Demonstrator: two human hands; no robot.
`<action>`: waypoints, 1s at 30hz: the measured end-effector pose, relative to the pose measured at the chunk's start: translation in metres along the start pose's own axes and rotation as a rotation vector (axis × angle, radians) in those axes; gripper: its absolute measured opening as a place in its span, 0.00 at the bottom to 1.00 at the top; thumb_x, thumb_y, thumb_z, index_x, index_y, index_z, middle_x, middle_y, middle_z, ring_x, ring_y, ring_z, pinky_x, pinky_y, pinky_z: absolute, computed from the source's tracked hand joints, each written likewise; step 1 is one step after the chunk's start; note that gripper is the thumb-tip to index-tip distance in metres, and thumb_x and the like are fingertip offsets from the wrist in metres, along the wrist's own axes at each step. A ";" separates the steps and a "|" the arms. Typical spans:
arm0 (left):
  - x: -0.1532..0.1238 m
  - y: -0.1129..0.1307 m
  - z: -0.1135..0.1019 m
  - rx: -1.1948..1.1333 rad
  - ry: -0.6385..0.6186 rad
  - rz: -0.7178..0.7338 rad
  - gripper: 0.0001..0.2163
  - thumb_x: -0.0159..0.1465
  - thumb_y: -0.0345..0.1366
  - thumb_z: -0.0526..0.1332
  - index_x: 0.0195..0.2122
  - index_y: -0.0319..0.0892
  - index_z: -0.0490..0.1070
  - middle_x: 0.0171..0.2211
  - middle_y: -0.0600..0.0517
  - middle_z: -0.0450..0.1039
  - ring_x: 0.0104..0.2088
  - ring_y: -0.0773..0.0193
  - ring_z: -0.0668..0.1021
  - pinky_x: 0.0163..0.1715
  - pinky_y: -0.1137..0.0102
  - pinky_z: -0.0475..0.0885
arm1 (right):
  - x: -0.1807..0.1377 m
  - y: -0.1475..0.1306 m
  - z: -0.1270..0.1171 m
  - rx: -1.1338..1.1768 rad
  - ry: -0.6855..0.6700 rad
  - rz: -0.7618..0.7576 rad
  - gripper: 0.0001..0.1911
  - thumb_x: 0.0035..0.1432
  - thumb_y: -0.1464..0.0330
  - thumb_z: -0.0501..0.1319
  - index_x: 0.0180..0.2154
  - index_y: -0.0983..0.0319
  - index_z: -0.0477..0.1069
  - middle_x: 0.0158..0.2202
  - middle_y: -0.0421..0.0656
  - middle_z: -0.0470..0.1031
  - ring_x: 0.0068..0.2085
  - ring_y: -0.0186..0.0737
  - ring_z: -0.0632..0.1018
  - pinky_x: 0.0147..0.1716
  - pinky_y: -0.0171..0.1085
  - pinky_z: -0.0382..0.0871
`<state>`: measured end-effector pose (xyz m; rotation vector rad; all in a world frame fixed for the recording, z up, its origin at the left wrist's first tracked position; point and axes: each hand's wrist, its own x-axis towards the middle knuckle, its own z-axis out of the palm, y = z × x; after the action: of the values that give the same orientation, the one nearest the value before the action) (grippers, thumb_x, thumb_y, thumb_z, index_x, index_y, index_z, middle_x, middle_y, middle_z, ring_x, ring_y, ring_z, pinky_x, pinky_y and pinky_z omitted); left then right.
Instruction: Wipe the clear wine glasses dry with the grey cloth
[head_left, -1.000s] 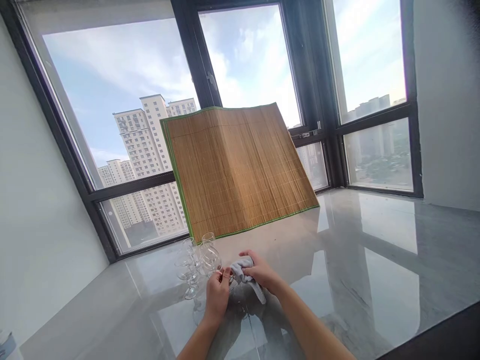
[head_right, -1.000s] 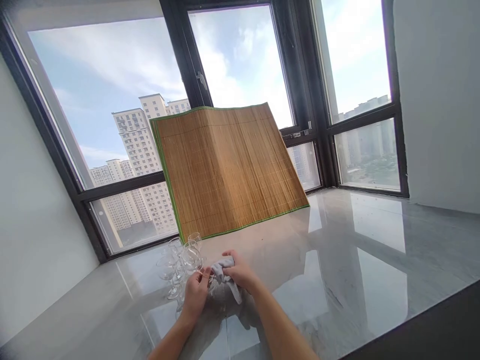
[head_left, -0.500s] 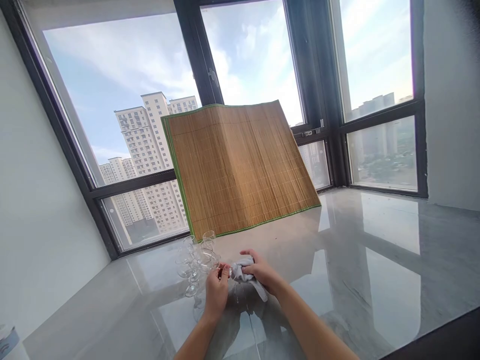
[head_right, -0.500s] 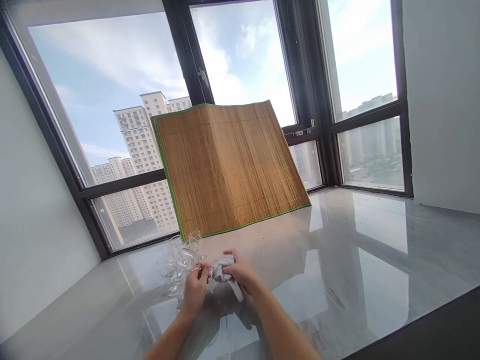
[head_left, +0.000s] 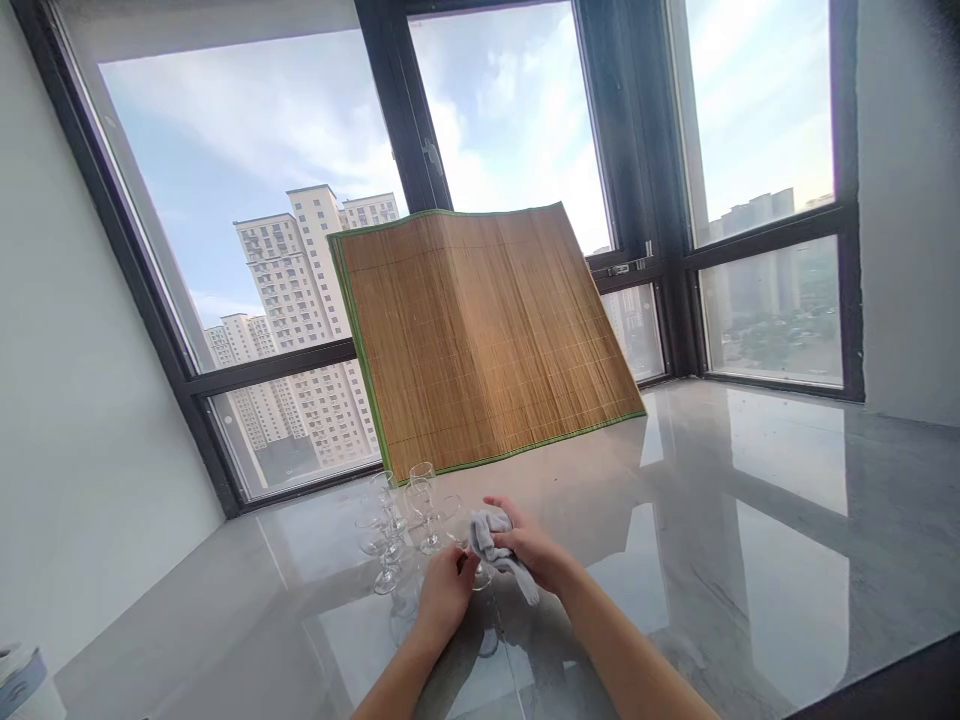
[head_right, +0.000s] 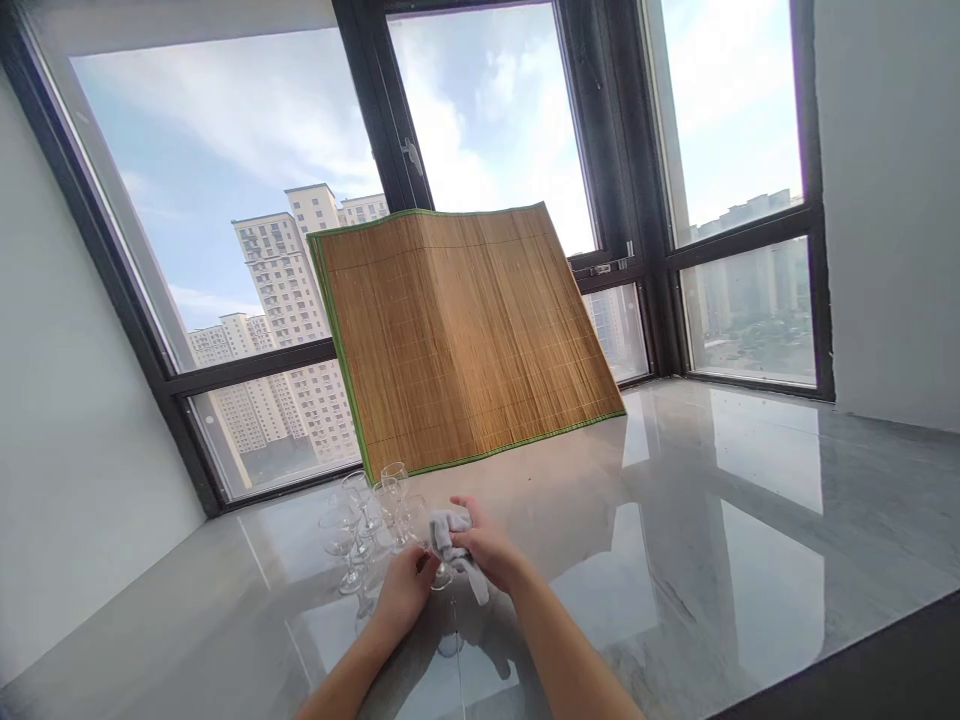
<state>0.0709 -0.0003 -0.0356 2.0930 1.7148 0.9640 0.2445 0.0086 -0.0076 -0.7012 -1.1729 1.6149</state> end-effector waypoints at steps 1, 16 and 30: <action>0.001 -0.001 0.000 -0.016 -0.011 0.022 0.14 0.64 0.38 0.53 0.25 0.41 0.72 0.24 0.51 0.74 0.27 0.63 0.73 0.29 0.71 0.58 | -0.001 0.002 0.002 0.005 -0.040 0.035 0.41 0.39 0.68 0.67 0.57 0.55 0.61 0.31 0.38 0.75 0.27 0.37 0.75 0.26 0.34 0.66; 0.011 -0.004 0.001 -0.173 -0.070 0.261 0.12 0.59 0.32 0.57 0.39 0.43 0.78 0.39 0.47 0.81 0.37 0.58 0.78 0.39 0.68 0.69 | -0.007 0.007 0.006 0.031 -0.172 0.029 0.44 0.39 0.69 0.70 0.60 0.54 0.60 0.37 0.39 0.75 0.34 0.37 0.77 0.33 0.34 0.69; 0.005 -0.001 -0.004 -0.179 0.096 0.016 0.10 0.57 0.39 0.57 0.34 0.41 0.75 0.28 0.51 0.77 0.31 0.60 0.76 0.33 0.68 0.67 | 0.012 0.019 -0.002 0.119 0.053 -0.103 0.46 0.38 0.69 0.68 0.60 0.56 0.53 0.30 0.36 0.74 0.31 0.38 0.74 0.33 0.35 0.65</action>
<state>0.0676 0.0042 -0.0313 1.9789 1.5924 1.1940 0.2354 0.0194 -0.0248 -0.5945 -1.0490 1.5560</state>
